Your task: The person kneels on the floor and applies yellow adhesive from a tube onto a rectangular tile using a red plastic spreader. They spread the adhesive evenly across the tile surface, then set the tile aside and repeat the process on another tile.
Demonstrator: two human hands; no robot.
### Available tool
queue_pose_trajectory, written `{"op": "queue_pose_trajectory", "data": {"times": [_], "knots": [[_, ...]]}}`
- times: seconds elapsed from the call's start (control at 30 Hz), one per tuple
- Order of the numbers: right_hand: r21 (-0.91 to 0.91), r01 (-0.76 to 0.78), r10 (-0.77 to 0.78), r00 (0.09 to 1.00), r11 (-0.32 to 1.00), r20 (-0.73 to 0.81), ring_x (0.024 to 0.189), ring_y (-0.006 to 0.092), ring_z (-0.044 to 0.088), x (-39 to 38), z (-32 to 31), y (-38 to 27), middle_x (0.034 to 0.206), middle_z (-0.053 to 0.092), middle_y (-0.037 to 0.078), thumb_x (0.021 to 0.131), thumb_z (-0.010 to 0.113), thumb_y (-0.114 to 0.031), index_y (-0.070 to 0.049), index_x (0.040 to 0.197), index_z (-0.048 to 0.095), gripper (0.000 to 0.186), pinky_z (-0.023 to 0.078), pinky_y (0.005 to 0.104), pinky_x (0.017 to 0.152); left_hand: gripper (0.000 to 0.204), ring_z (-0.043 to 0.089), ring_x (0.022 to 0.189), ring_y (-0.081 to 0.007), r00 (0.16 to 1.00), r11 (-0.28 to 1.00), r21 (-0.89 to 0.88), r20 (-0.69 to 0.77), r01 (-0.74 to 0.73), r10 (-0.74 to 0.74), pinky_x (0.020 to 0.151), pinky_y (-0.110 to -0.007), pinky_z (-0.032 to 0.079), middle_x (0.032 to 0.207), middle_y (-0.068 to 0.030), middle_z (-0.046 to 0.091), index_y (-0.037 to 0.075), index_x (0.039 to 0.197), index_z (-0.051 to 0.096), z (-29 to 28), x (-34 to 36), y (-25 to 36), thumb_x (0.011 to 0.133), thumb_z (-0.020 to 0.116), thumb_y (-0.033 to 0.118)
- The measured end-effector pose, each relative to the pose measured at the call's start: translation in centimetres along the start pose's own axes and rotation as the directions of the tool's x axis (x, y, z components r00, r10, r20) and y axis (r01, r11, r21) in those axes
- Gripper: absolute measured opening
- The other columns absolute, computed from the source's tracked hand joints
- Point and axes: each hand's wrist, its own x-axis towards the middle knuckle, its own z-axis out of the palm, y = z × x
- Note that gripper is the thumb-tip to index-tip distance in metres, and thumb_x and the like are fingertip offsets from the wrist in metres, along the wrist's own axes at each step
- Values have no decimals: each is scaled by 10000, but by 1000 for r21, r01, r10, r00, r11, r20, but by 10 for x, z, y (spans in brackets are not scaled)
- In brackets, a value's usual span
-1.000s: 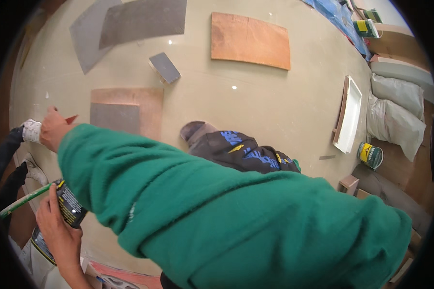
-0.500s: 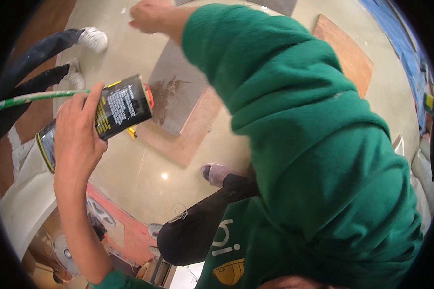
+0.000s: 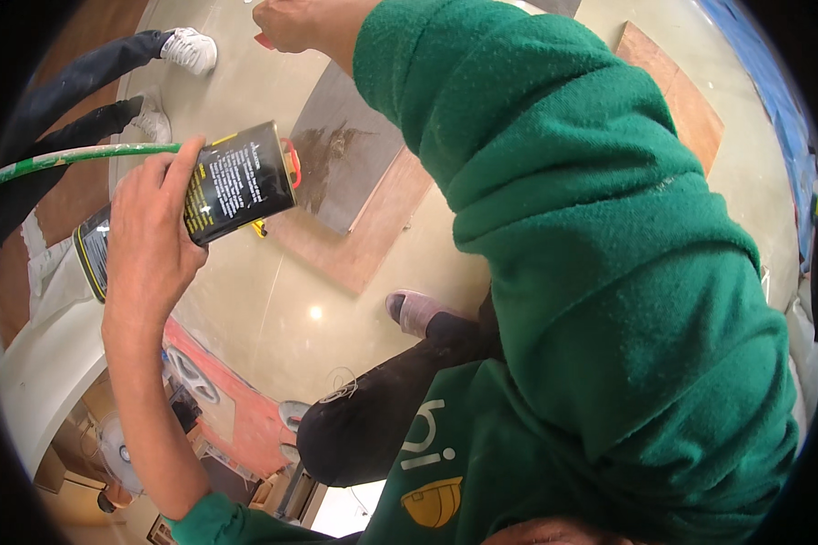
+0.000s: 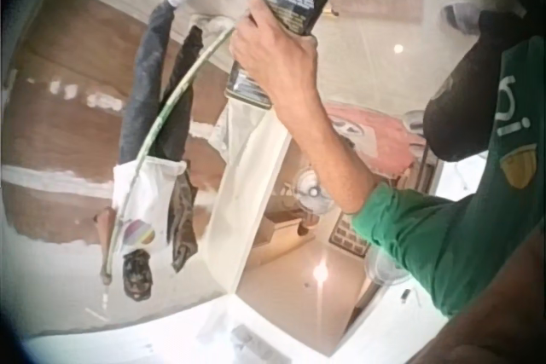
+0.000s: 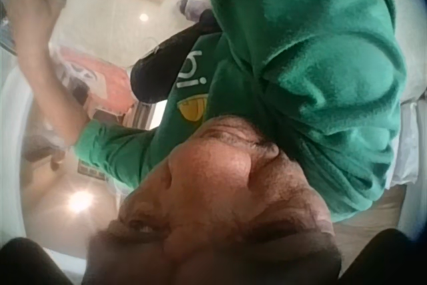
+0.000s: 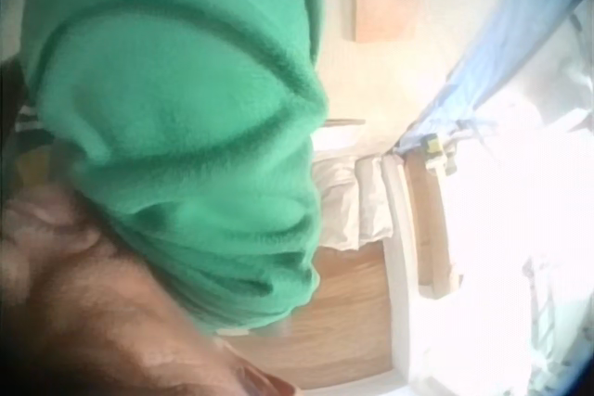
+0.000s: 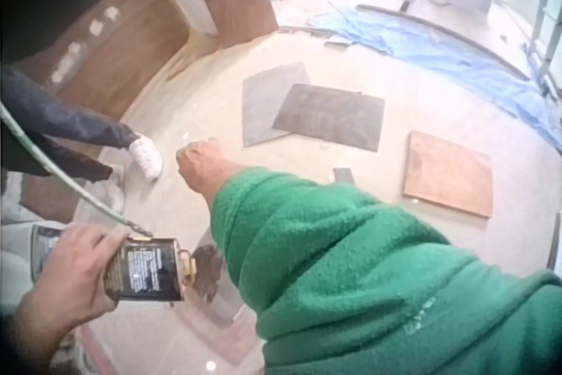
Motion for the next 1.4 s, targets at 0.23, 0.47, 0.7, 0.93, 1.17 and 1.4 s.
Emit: {"op": "queue_pose_trajectory", "data": {"times": [0.23,0.47,0.7,0.93,1.17,1.4], "knots": [[-20,16,-15,998,1000,63,1144,339,691,1,2,10,1157,749,168,986,576,-315,-85,1116,754,318,498,522,970,764,568,1132,-385,998,998,55,-44,-32,34,1027,-478,440,1170,-164,597,78,1408,553,-6,4,8,685,643,-149],[-18,21,-20,998,1000,64,1129,339,698,-12,-10,15,1147,749,176,984,573,-290,-72,1103,754,307,508,526,949,773,566,1142,-383,995,995,82,-74,-56,62,1050,-478,435,1164,-163,594,78,1413,550,-5,5,10,681,642,-152],[13,5,-5,999,1000,52,1098,340,711,-11,-2,12,1127,752,183,978,541,-196,-66,1048,762,265,520,510,936,801,560,1173,-379,999,998,54,-33,-10,12,1054,-482,438,1220,-155,596,98,1427,549,-14,11,20,677,645,-168],[48,21,-23,999,999,39,1116,341,710,-10,7,12,1146,747,195,983,500,-142,-54,1070,769,296,532,505,935,889,554,1219,-382,999,995,89,-14,39,-38,1094,-483,432,1273,-154,595,137,1466,535,-14,7,22,648,653,-192],[25,-6,4,998,1000,64,1139,355,701,-11,8,24,1169,740,204,990,483,-127,-41,1104,765,316,525,500,969,903,553,1227,-380,1000,997,70,-11,29,-28,1103,-487,432,1270,-153,597,137,1465,534,-8,15,20,633,654,-192],[40,0,-4,995,999,100,1156,364,694,-9,5,21,1183,733,220,985,492,-119,-29,1118,763,315,521,502,979,858,565,1151,-379,1000,997,74,-12,-23,24,1046,-487,442,1191,-158,595,110,1444,543,-13,15,18,643,635,-185]]}}
